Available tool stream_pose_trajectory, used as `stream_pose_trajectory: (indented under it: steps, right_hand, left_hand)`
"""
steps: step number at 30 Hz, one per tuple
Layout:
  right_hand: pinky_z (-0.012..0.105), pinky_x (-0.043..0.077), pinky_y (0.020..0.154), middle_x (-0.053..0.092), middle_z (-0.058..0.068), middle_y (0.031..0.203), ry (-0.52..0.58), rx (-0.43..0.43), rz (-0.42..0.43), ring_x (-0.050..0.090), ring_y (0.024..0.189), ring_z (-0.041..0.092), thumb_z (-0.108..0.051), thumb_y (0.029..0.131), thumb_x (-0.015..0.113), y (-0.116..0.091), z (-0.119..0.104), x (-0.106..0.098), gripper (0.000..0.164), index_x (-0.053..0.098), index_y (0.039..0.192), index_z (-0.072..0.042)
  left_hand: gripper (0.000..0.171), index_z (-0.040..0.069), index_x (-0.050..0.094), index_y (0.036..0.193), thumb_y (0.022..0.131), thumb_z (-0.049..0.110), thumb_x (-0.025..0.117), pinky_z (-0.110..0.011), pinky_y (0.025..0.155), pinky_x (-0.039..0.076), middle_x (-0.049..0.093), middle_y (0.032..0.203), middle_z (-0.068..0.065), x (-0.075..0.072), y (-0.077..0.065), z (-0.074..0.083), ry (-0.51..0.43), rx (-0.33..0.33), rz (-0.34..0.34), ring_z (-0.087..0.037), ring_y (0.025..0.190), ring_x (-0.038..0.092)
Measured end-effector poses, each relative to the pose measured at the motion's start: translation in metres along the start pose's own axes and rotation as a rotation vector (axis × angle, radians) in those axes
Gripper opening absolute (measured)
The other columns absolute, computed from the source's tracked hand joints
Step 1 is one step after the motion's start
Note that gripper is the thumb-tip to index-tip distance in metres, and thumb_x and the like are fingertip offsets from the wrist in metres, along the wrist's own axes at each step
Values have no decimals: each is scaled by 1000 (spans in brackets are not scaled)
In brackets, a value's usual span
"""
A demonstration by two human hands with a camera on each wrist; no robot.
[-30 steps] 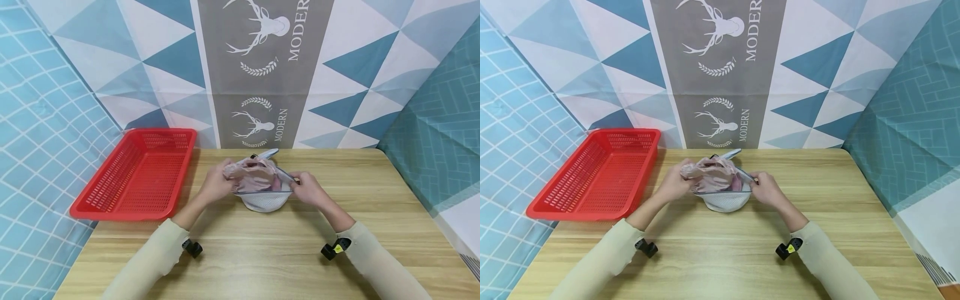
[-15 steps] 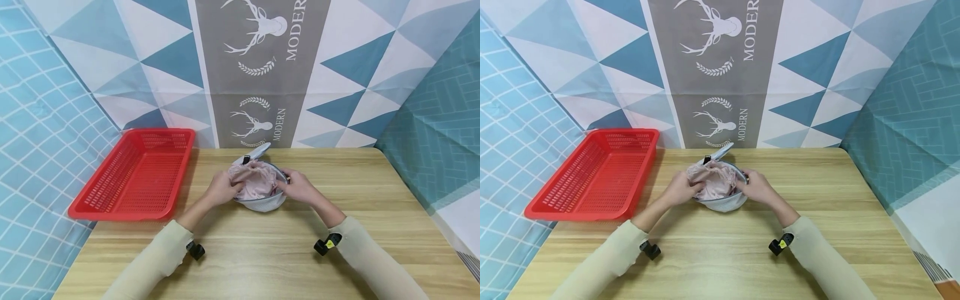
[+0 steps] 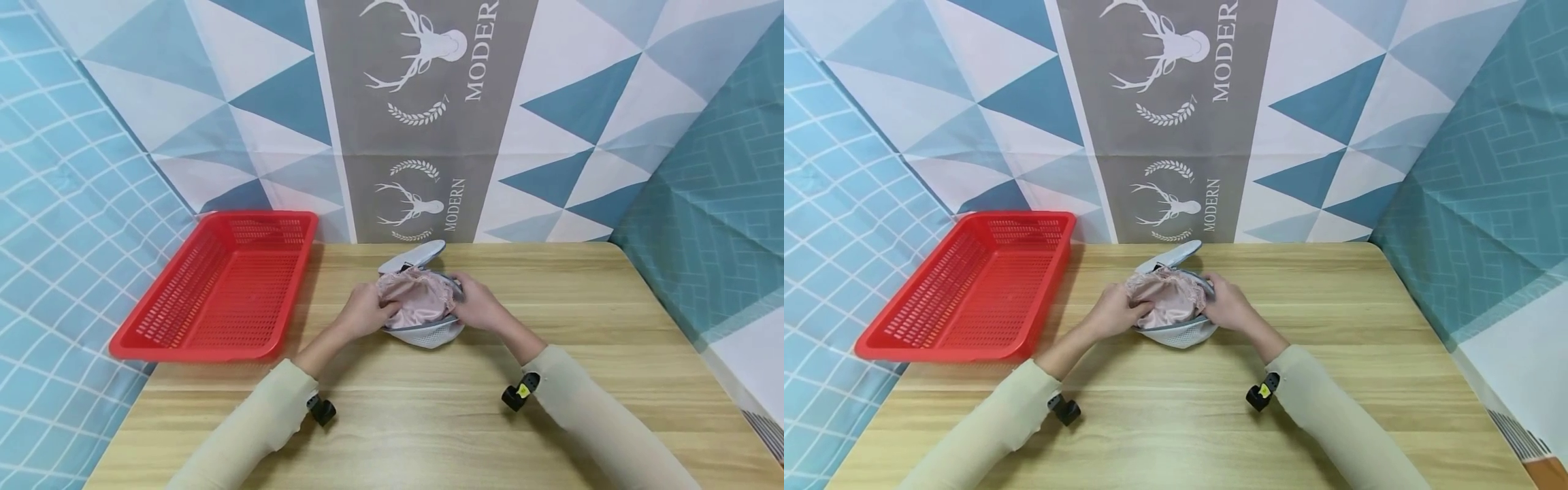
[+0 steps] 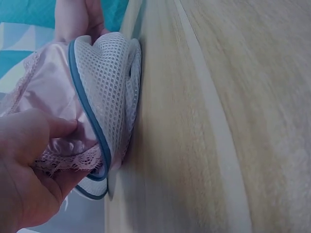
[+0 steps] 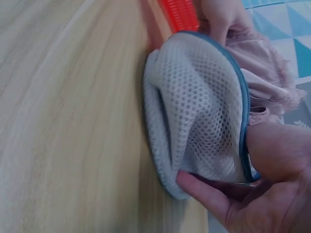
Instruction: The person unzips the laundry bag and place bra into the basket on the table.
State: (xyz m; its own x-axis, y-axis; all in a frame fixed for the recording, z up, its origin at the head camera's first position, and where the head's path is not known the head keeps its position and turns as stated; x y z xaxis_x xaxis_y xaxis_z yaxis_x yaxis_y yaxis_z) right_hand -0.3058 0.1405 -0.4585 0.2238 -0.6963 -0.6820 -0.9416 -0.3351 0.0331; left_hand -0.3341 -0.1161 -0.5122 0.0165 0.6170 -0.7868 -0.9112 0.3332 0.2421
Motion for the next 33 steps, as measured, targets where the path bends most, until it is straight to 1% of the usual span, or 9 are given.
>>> stream_pose_trajectory:
  steps: [3,6,14,16,18,22,25,30,33]
  right_hand:
    - [56,61,110,73,29,138,-72,-27,35,71,125,44,0,83,76,16,28,9,63,61,144,-3]
    - [56,61,110,76,21,135,-83,9,26,72,123,37,2,81,75,27,45,17,62,64,141,-8]
    - [60,60,110,71,31,140,-25,73,-20,69,123,46,13,82,67,4,5,4,67,61,147,0]
    - [60,60,113,72,30,142,-37,76,-4,70,127,45,9,82,70,9,14,8,69,61,150,-2]
    - [60,59,116,72,26,145,-47,81,8,71,131,44,4,83,74,19,33,15,72,61,153,-5]
    - [62,58,118,73,20,147,-29,103,13,70,135,41,-8,83,82,36,68,25,74,62,154,-11]
    - [61,60,115,75,19,144,-41,111,5,72,131,40,-17,86,85,38,78,28,70,63,152,-13]
    - [60,58,117,74,19,146,-45,132,-5,71,135,41,-27,90,86,38,74,25,74,59,158,-16]
    - [61,58,119,73,19,148,-40,135,2,70,136,42,-28,91,86,39,73,22,76,58,160,-16]
  left_hand:
    - [35,18,79,126,97,36,88,-27,74,59,84,104,3,2,0,-1,18,-1,3,-8,82,71]
    - [37,17,79,127,97,37,88,-27,76,61,86,108,1,4,1,-3,18,10,5,-8,84,73]
    - [35,21,79,124,93,34,89,-27,69,61,84,102,4,4,0,-11,-108,21,4,-5,79,71]
    - [33,19,80,124,93,30,87,-26,69,59,85,102,0,-7,-5,3,-130,30,19,-6,78,69]
    - [33,15,81,126,94,22,85,-28,66,57,86,105,-7,-25,-13,28,-183,16,13,-12,75,69]
    - [38,4,77,133,96,9,82,-33,72,63,85,120,-23,-59,-27,78,-231,-49,-7,-25,85,77]
    - [41,2,75,137,96,5,80,-34,80,66,83,126,-26,-67,-30,88,-236,-78,1,-28,95,80]
    - [42,3,75,139,97,6,80,-30,75,62,83,128,-25,-73,-29,90,-262,-90,8,-27,91,78]
    - [44,5,73,141,98,8,81,-40,85,67,82,130,-23,-74,-27,93,-254,-92,8,-32,99,80]
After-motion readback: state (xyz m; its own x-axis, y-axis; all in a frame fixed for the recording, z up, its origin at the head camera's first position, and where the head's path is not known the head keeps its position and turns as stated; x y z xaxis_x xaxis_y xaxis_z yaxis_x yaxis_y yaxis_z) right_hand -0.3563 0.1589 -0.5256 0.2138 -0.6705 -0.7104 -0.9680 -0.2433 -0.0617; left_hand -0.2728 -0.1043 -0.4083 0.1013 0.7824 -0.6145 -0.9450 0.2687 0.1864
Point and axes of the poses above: each hand's wrist, its own y-axis towards the middle knuckle, its own x-axis out of the palm, z = x × y, the point moved 6 cm from there along y, towards the middle knuckle
